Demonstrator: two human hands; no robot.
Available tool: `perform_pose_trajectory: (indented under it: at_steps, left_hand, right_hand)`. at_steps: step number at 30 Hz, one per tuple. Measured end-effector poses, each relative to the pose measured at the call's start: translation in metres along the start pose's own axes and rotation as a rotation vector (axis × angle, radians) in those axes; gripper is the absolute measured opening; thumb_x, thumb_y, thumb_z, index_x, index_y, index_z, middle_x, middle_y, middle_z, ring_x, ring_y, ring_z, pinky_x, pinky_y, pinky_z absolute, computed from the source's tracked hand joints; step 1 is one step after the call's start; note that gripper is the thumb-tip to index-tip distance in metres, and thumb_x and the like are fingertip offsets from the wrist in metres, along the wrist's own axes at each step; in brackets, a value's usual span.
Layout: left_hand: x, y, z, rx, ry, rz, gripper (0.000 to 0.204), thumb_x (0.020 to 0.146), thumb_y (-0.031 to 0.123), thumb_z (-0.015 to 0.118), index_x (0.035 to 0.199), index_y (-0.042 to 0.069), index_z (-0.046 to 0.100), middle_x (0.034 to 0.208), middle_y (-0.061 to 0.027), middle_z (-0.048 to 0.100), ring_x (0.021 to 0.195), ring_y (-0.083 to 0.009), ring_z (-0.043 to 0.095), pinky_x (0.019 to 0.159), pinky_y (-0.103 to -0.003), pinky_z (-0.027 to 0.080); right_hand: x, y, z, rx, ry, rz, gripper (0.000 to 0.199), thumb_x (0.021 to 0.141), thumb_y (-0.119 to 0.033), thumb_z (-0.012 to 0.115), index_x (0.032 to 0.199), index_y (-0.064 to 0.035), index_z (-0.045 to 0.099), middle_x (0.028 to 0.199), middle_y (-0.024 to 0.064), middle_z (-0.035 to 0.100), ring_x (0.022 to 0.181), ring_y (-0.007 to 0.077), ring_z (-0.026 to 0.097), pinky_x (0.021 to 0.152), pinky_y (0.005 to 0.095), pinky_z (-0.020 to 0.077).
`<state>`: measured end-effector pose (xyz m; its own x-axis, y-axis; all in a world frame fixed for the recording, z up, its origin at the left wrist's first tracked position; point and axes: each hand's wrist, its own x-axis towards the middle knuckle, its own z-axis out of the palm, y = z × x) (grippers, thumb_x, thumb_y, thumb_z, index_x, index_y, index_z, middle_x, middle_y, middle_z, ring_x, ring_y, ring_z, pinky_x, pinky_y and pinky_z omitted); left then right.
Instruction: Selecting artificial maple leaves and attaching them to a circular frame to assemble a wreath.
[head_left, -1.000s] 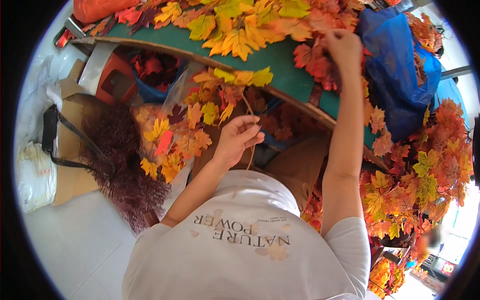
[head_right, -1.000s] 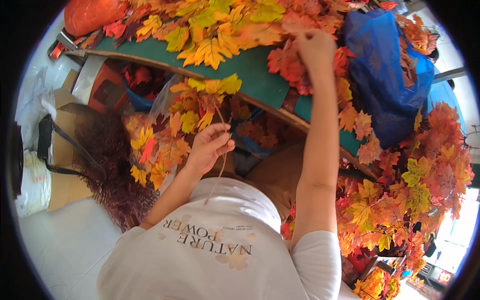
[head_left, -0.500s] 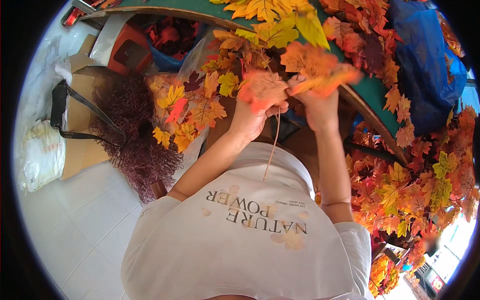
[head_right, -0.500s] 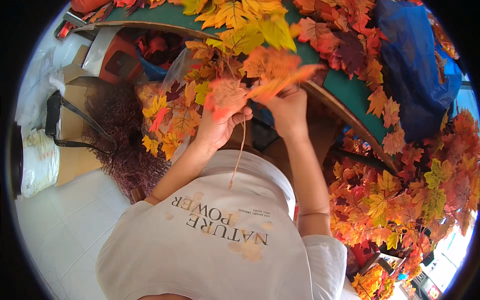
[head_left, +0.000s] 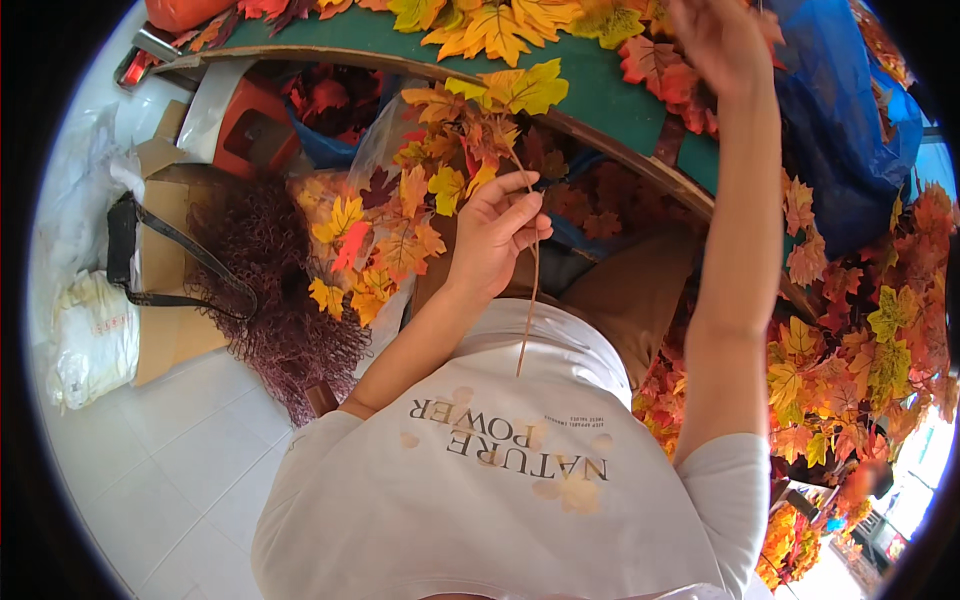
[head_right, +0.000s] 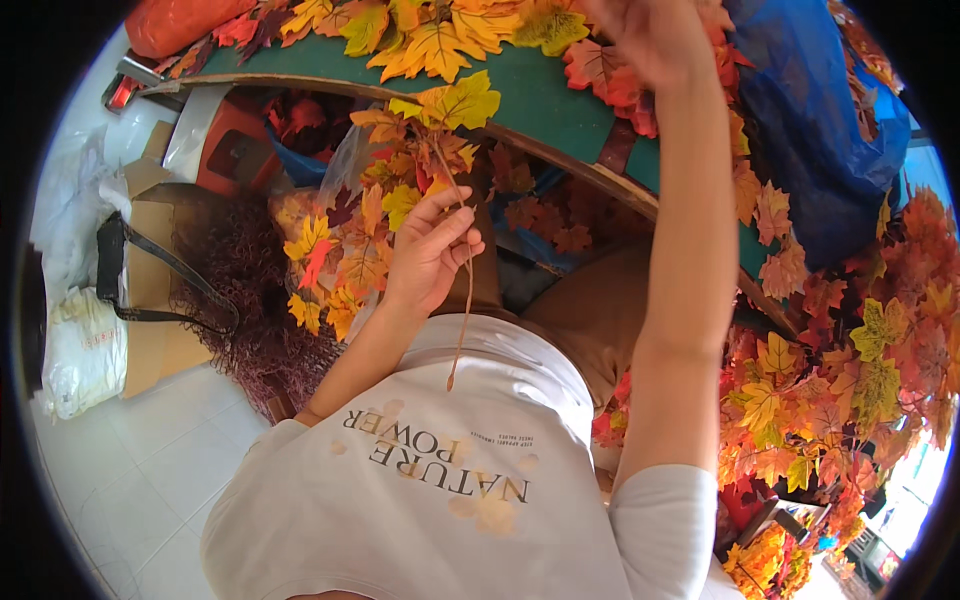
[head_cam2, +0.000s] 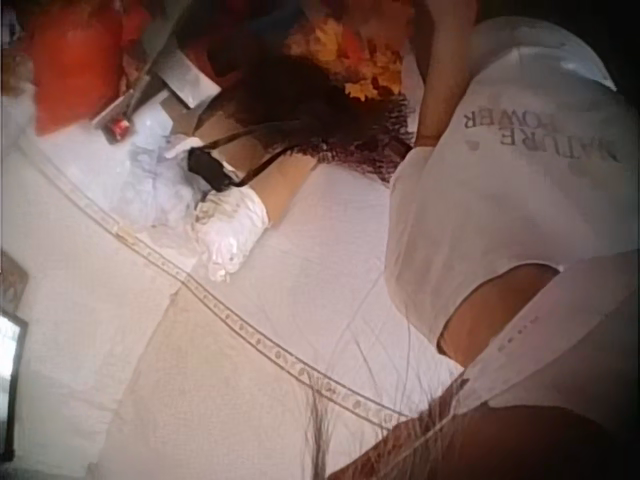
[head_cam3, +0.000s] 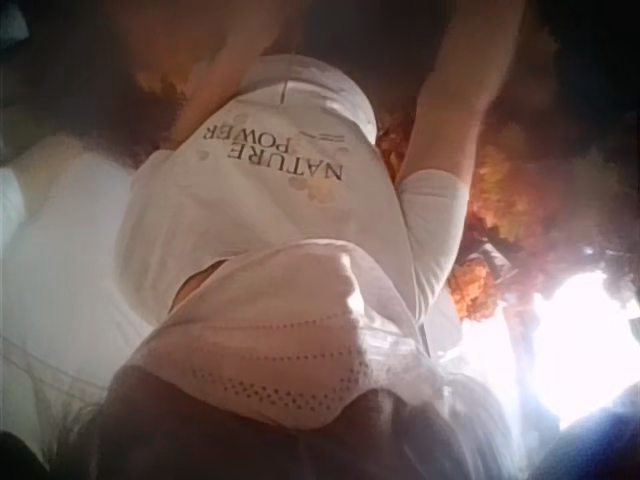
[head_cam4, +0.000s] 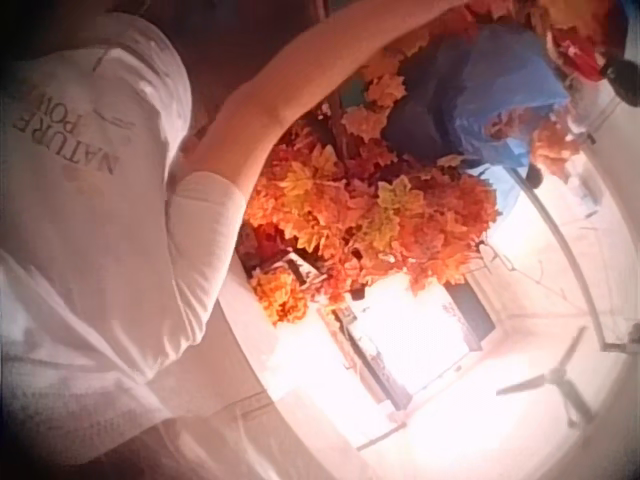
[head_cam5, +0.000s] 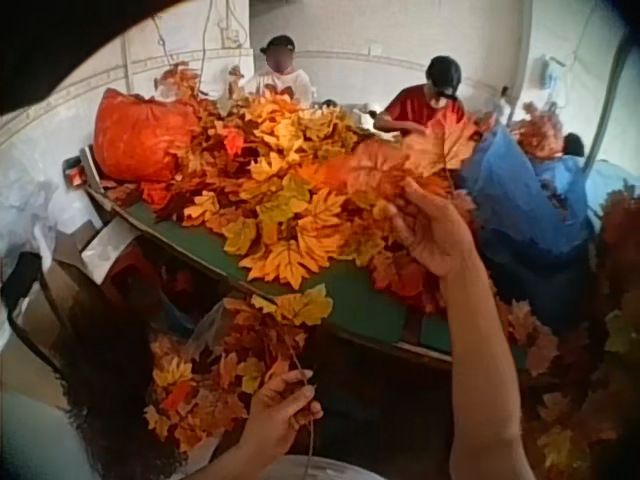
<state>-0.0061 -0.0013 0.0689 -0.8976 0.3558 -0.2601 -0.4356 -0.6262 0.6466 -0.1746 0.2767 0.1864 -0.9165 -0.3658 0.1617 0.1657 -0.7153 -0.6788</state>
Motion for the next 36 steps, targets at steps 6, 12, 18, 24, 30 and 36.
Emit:
perform_pose_trajectory:
  at_steps: [6,12,18,24,30,36]
  left_hand:
    - [-0.002,0.003,-0.002,-0.051,0.002,0.022,0.027,0.087,0.004,0.060,0.113,0.002,0.054,0.082,-0.0023,0.058,0.069,-0.0118,0.062,0.062,-0.024,0.055]
    - [0.000,0.010,-0.001,-0.060,-0.030,0.036,0.027,0.088,0.005,0.059,0.115,0.002,0.053,0.084,-0.0029,0.060,0.070,-0.0119,0.063,0.063,-0.025,0.055]
    - [-0.004,0.009,0.001,-0.024,0.015,0.101,0.030,0.087,0.003,0.059,0.117,0.003,0.053,0.082,-0.0030,0.061,0.068,-0.0128,0.063,0.060,-0.025,0.055]
    - [-0.004,0.001,0.004,0.026,-0.064,0.131,0.031,0.087,0.002,0.059,0.117,0.002,0.053,0.082,-0.0047,0.061,0.067,-0.0118,0.062,0.060,-0.025,0.054]
    - [-0.003,-0.004,0.004,0.028,-0.016,0.129,0.028,0.085,0.001,0.062,0.111,0.000,0.054,0.080,-0.0062,0.062,0.066,-0.0123,0.062,0.061,-0.026,0.055]
    - [-0.003,-0.005,0.000,0.039,-0.007,0.130,0.027,0.084,-0.001,0.062,0.110,-0.001,0.055,0.080,-0.0070,0.063,0.066,-0.0123,0.063,0.060,-0.025,0.055]
  right_hand:
    - [0.051,-0.059,0.005,-0.673,0.533,-0.243,0.013,0.086,-0.013,0.064,0.089,-0.0002,0.064,0.075,0.0051,0.064,0.065,0.0153,0.063,0.049,0.0263,0.0490]
    - [0.004,-0.006,0.075,-0.504,0.586,-0.684,0.013,0.087,-0.010,0.062,0.096,0.0001,0.063,0.080,0.0076,0.065,0.071,0.0160,0.064,0.055,0.0233,0.0505]
    - [-0.080,0.151,0.078,-0.529,0.663,-0.467,0.018,0.077,-0.002,0.068,0.093,-0.0025,0.060,0.078,0.0033,0.060,0.068,0.0116,0.058,0.061,0.0254,0.0484]
    - [-0.127,0.231,0.080,0.030,0.756,-0.214,0.006,0.086,-0.008,0.063,0.089,-0.0038,0.061,0.080,0.0052,0.064,0.070,0.0118,0.063,0.060,0.0212,0.0519]
    - [-0.131,0.241,0.077,0.156,0.724,-0.184,0.006,0.088,-0.010,0.061,0.086,-0.0049,0.060,0.080,0.0064,0.064,0.063,0.0092,0.058,0.050,0.0199,0.0465]
    - [-0.130,0.243,0.081,0.195,0.756,-0.187,0.005,0.088,-0.010,0.060,0.087,-0.0052,0.060,0.081,0.0064,0.065,0.065,0.0100,0.059,0.051,0.0198,0.0473]
